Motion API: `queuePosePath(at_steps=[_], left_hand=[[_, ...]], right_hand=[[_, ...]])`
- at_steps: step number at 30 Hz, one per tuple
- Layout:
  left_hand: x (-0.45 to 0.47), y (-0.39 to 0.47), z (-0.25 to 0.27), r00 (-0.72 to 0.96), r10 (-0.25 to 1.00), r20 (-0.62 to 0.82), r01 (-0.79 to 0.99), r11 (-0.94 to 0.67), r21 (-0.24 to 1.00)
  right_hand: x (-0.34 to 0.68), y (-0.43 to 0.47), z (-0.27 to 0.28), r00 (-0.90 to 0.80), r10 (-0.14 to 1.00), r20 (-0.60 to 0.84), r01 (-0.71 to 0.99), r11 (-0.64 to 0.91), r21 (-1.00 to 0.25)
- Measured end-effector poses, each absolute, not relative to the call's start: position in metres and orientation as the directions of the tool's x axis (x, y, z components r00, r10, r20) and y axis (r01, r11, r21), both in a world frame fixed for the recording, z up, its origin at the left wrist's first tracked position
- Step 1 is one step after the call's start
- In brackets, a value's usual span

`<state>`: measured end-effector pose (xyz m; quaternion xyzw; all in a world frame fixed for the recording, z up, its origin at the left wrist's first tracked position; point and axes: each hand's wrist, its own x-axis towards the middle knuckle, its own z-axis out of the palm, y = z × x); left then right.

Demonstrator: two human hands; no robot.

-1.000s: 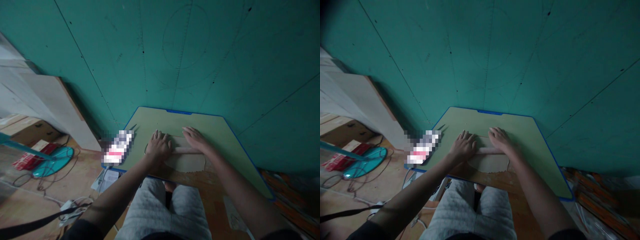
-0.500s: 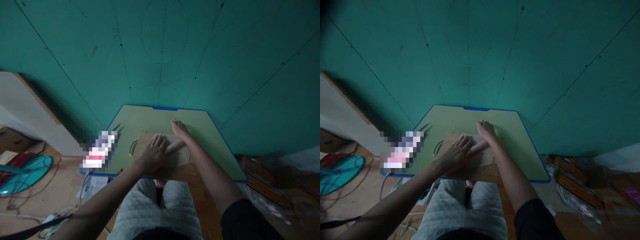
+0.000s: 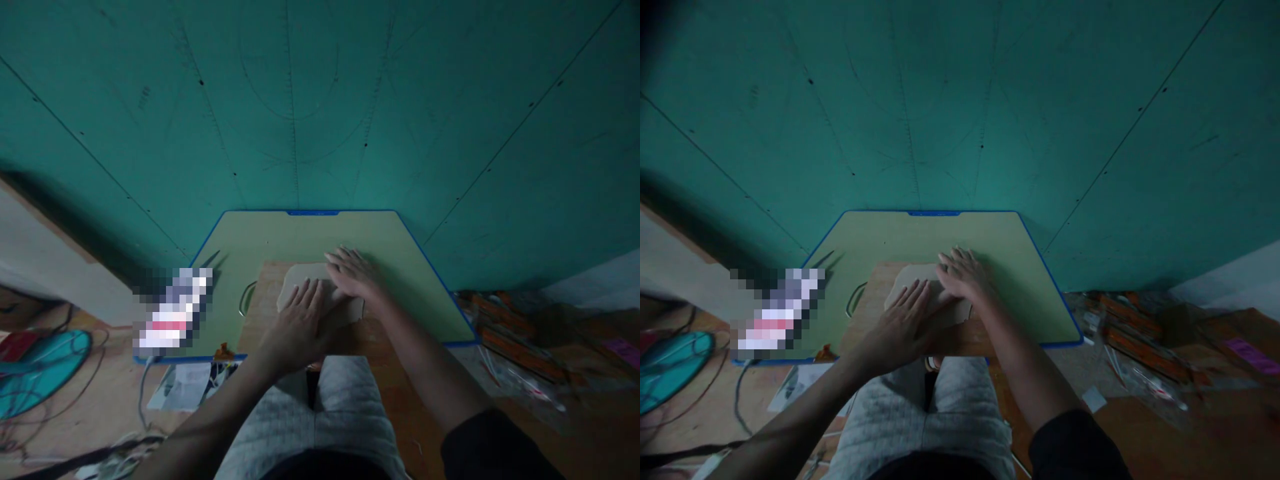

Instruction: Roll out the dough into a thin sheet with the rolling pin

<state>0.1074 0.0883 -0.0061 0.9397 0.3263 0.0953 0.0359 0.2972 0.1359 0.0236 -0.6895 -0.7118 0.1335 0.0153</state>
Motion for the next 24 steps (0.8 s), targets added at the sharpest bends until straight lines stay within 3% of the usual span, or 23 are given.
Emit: queuePosePath(at_steps=[12,20,24], left_hand=[[0.130,0.026,-0.006,0.725,0.640,0.253,0.644,-0.761,0.078],[0.123,0.002,-0.009,0.820,0.497,0.283,0.501,-0.863,0.064],[0.117,0.034,-0.005,0.748,0.596,0.292,0.606,-0.793,0.064]], right_hand=[[0.318,0.072,0.012,-0.138,0.985,0.104,0.974,0.154,-0.167],[0.336,0.022,-0.005,-0.120,0.981,0.155,0.979,0.143,-0.148],[0.332,0.032,0.000,-0.118,0.983,0.143,0.987,0.131,-0.091]])
